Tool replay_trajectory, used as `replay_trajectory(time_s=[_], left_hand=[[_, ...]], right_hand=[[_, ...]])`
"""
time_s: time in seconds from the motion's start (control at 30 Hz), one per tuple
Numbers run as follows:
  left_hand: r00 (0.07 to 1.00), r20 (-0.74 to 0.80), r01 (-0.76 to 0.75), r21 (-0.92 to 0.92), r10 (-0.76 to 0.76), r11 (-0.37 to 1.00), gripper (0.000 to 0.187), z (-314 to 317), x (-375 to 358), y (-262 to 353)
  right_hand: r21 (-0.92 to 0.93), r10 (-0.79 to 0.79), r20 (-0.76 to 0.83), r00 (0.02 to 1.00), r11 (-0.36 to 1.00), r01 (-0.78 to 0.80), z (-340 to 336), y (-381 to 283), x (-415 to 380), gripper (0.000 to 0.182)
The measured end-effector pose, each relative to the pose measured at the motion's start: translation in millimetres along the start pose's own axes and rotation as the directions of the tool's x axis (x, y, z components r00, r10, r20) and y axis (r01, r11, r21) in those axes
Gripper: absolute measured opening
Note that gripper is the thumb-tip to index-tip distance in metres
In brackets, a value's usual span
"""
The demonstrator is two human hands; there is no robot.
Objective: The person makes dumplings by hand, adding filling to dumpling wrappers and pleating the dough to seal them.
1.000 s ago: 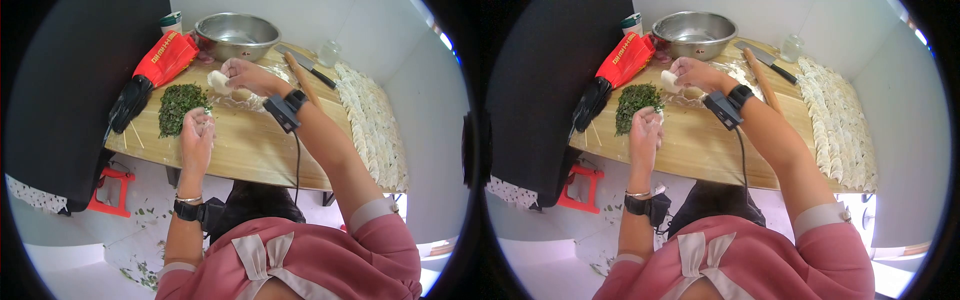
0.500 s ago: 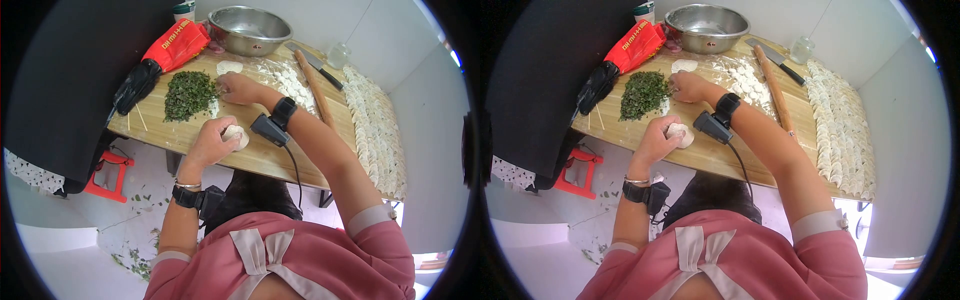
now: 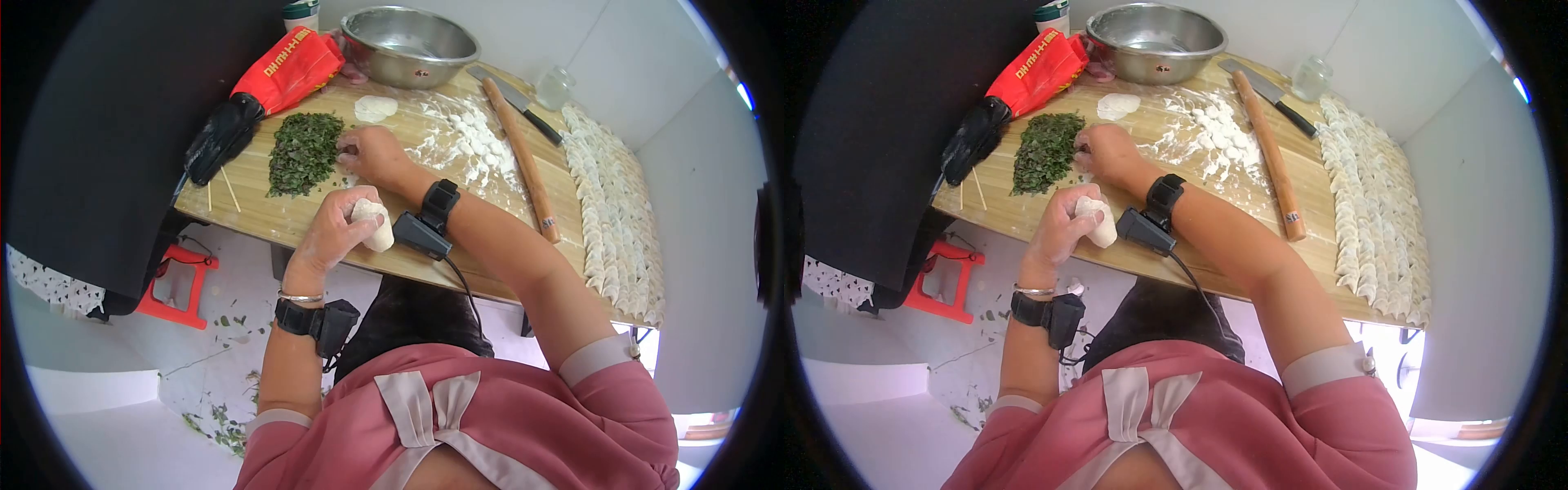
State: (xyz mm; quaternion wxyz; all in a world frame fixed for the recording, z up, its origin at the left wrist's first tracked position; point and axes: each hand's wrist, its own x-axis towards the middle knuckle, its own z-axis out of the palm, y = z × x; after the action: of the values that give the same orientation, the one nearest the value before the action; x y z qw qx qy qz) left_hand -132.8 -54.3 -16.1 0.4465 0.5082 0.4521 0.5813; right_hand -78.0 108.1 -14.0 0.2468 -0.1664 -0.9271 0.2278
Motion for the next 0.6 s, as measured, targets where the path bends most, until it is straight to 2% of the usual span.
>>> replay_trajectory(time_s=[0.07,0.13,0.17,0.23,0.27,0.33,0.47,0.53,0.57,0.6], left_hand=[[1.0,0.015,-0.002,-0.048,0.003,0.999,0.007,-2,2,-3],[0.993,-0.101,0.031,-0.247,-0.057,0.969,0.009,0,5,-2],[0.993,-0.102,0.029,-0.247,-0.056,0.969,0.009,2,7,-1],[0.97,-0.236,-0.037,-0.407,-0.066,0.913,0.015,3,13,1],[0.97,-0.235,-0.038,-0.406,-0.064,0.913,0.015,2,14,1],[0.954,-0.288,-0.057,-0.448,-0.084,0.892,0.022,-2,16,0],[0.956,-0.285,-0.1,-0.548,-0.073,0.831,0.032,-10,23,-9],[0.954,-0.283,-0.115,-0.661,-0.104,0.742,0.037,-13,25,-10],[0.954,-0.279,-0.11,-0.661,-0.107,0.742,0.037,-15,26,-12],[0.952,-0.261,-0.081,-0.715,-0.157,0.695,0.037,-15,28,-12]], right_hand=[[0.051,-0.023,-0.059,0.998,0.998,0.026,0,3,2,0.022],[0.226,0.045,-0.075,0.996,0.974,-0.027,-3,6,4,0.015],[0.225,0.044,-0.075,0.996,0.974,-0.026,-5,8,6,0.015],[0.433,0.1,-0.008,0.995,0.897,-0.087,-9,16,13,0.011],[0.432,0.099,-0.01,0.995,0.898,-0.085,-10,19,15,0.011],[0.559,0.201,0.059,0.978,0.805,-0.199,-17,17,19,0.011],[0.637,0.189,0.123,0.974,0.737,-0.223,-38,9,22,0.012],[0.726,0.13,0.195,0.972,0.647,-0.232,-49,3,18,0.012],[0.728,0.134,0.193,0.972,0.645,-0.234,-54,1,14,0.012],[0.668,0.099,0.171,0.98,0.719,-0.189,-58,-4,7,0.012]])
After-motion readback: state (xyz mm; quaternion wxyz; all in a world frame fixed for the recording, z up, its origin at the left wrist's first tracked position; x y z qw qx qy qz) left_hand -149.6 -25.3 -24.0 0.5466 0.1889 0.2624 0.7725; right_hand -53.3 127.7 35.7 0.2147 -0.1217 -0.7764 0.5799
